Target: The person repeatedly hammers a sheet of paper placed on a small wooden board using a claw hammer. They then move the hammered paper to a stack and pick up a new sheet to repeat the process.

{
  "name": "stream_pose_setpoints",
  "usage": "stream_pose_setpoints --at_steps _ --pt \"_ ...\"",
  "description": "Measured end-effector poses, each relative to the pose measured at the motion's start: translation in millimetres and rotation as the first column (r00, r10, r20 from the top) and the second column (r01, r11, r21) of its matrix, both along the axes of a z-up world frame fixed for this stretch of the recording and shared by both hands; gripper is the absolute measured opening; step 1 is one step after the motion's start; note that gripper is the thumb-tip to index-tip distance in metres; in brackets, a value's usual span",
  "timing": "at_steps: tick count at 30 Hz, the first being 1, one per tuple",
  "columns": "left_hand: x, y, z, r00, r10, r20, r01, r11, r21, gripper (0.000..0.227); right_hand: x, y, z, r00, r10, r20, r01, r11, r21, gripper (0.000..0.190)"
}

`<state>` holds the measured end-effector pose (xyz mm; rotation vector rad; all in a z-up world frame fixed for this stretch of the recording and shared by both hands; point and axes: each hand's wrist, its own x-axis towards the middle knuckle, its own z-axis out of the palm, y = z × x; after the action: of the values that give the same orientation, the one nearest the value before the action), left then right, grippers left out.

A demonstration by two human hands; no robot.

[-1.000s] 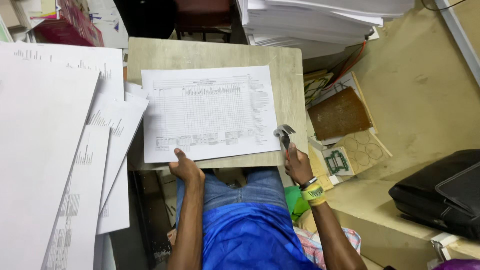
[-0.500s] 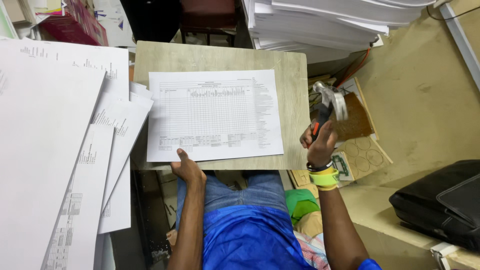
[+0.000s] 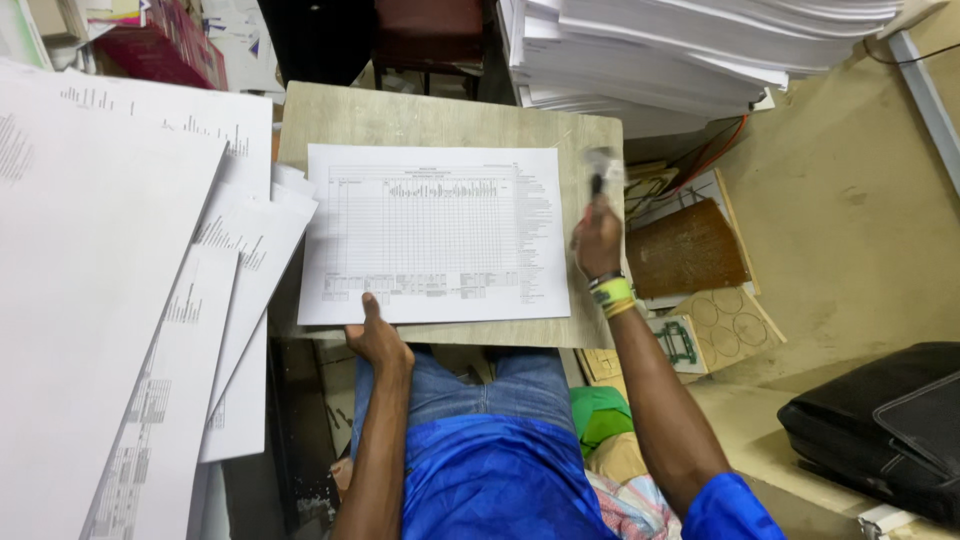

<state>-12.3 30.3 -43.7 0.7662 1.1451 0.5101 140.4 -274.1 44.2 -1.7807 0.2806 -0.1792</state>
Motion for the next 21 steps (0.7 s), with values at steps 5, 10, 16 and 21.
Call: stream_pose_setpoints --at_steps 5,10,16,21 --pt "17 -14 72 0.997 -0.038 0.072 0.046 0.994 -0.102 0.091 -13 -5 29 0.949 0.09 -0.303 -0.087 0.996 0.022 0.065" --pt "46 -45 63 0.96 -0.267 -0.087 0.264 0.963 -0.048 0.095 -114 -20 40 0.963 0.046 -0.265 0.027 0.964 0.264 0.063" --pt "94 -90 211 0.857 -0.491 0.157 0.488 0.871 0.063 0.065 -188 -85 10 0.982 -0.006 -0.186 0.087 0.897 0.434 0.061" --pt "90 -52 283 0.685 -0.317 0.656 0.326 0.939 0.114 0.053 -202 -121 5 0.991 -0.124 -0.045 0.13 0.861 0.492 0.055"
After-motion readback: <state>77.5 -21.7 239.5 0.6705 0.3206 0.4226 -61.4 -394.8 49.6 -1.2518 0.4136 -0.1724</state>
